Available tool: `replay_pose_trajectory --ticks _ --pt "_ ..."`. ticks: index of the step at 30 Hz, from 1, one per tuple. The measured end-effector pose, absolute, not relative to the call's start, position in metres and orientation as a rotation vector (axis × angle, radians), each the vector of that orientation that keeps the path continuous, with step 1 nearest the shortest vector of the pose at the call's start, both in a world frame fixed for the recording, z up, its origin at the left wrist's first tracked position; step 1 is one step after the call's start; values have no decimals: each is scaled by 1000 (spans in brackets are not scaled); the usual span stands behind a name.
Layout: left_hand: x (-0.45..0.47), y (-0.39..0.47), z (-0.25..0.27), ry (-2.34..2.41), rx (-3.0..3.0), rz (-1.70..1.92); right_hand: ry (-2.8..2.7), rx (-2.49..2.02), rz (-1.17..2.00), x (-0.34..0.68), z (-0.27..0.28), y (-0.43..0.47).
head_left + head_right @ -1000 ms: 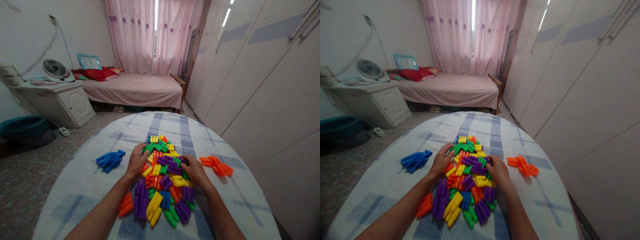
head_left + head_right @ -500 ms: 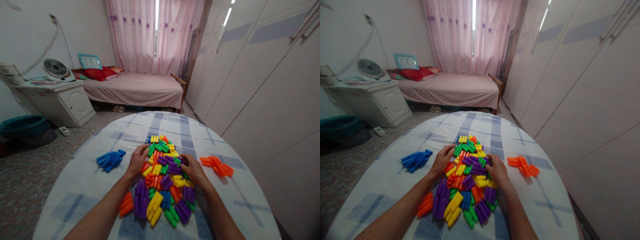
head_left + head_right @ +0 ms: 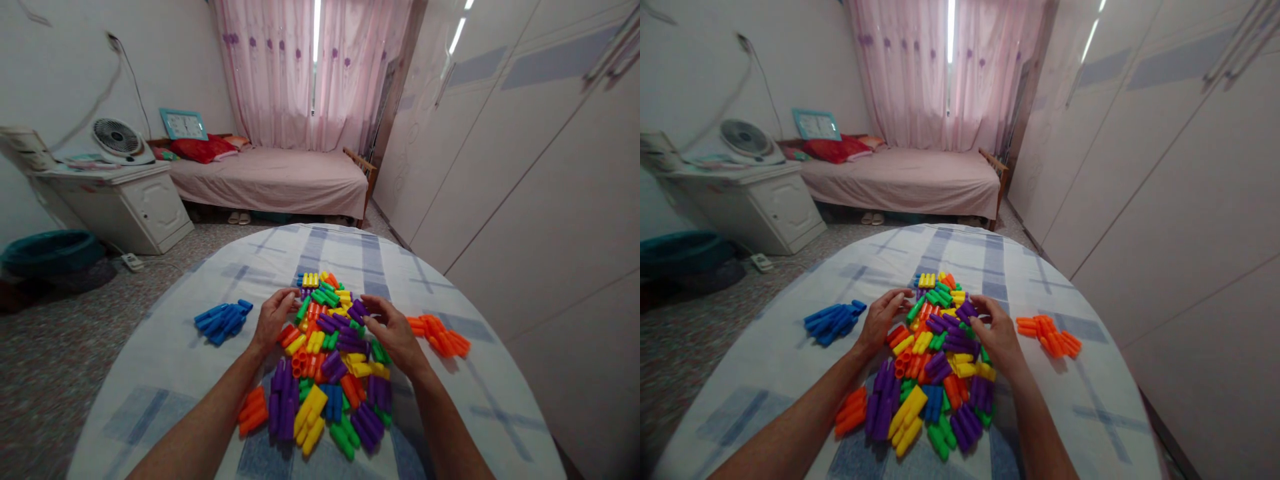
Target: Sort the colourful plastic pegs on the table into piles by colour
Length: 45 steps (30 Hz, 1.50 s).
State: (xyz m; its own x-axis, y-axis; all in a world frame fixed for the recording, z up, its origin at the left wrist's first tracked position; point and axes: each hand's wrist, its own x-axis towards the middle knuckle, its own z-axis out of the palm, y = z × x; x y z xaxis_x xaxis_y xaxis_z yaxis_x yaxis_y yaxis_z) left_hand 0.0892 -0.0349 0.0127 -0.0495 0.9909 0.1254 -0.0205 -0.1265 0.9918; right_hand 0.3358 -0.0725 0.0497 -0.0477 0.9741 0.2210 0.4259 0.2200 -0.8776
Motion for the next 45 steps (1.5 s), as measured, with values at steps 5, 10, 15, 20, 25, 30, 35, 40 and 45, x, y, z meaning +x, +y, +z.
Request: replay_pose_trajectory --ticks 5,10,15,20,25,30,35,40,45 --pt "96 -43 26 1041 1356 1249 -1749 -1254 785 322 55 -80" --pt "97 -43 31 1099 1540 1251 -1752 -1264 770 310 55 -83" --pt "100 -47 35 1053 2017 1256 -1735 -1196 756 297 58 -88" --pt "110 -59 43 950 2167 1081 -1727 -1132 744 289 60 -91" --pt "109 -58 48 1082 2026 1069 -1790 -1197 669 304 64 -88" --pt "91 -37 27 1363 1738 1185 -2095 -1362 610 322 57 -85" --pt "81 -26 3 1470 1609 1215 -2162 -1443 487 318 43 -83" --pt "82 -26 0 1458 1700 1207 -2068 -1480 506 313 41 -81" --pt "82 -27 1 1439 1715 1232 -1796 -1462 505 320 46 -77"
